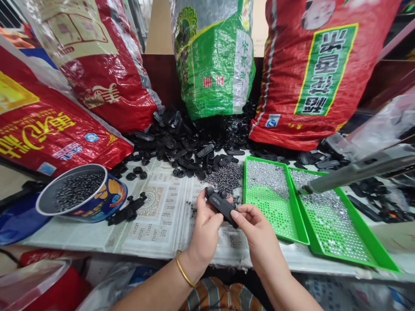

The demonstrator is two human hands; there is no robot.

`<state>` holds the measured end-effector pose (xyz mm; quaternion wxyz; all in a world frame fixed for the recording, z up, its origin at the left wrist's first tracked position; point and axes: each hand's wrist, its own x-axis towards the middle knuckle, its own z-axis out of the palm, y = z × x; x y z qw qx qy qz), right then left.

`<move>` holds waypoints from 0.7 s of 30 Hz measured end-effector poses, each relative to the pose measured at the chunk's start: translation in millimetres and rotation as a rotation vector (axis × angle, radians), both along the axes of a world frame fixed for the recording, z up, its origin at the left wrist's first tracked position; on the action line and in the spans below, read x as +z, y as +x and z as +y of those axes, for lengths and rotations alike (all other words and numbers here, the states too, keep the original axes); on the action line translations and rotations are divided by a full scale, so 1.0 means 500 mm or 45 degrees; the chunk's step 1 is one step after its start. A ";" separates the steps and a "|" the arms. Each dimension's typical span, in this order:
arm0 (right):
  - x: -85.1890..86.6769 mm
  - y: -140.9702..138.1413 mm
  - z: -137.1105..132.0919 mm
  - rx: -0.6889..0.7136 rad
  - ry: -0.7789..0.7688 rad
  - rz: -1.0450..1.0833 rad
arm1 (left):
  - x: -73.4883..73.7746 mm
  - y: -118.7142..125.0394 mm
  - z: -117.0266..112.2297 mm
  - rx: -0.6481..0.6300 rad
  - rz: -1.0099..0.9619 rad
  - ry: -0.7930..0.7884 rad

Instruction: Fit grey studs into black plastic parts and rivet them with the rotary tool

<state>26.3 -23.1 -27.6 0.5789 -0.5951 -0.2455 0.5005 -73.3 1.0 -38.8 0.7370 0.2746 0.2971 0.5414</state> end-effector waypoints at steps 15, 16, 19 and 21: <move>-0.002 -0.018 0.001 -0.033 0.059 -0.216 | -0.010 0.011 -0.002 0.114 -0.082 -0.025; -0.002 -0.018 0.001 -0.030 0.059 -0.224 | -0.010 0.011 -0.002 0.121 -0.093 -0.031; -0.005 -0.017 0.002 0.015 0.055 -0.254 | -0.008 0.013 -0.004 0.160 -0.124 -0.039; -0.008 -0.016 0.004 0.033 0.053 -0.263 | -0.005 0.015 -0.005 0.181 -0.141 -0.019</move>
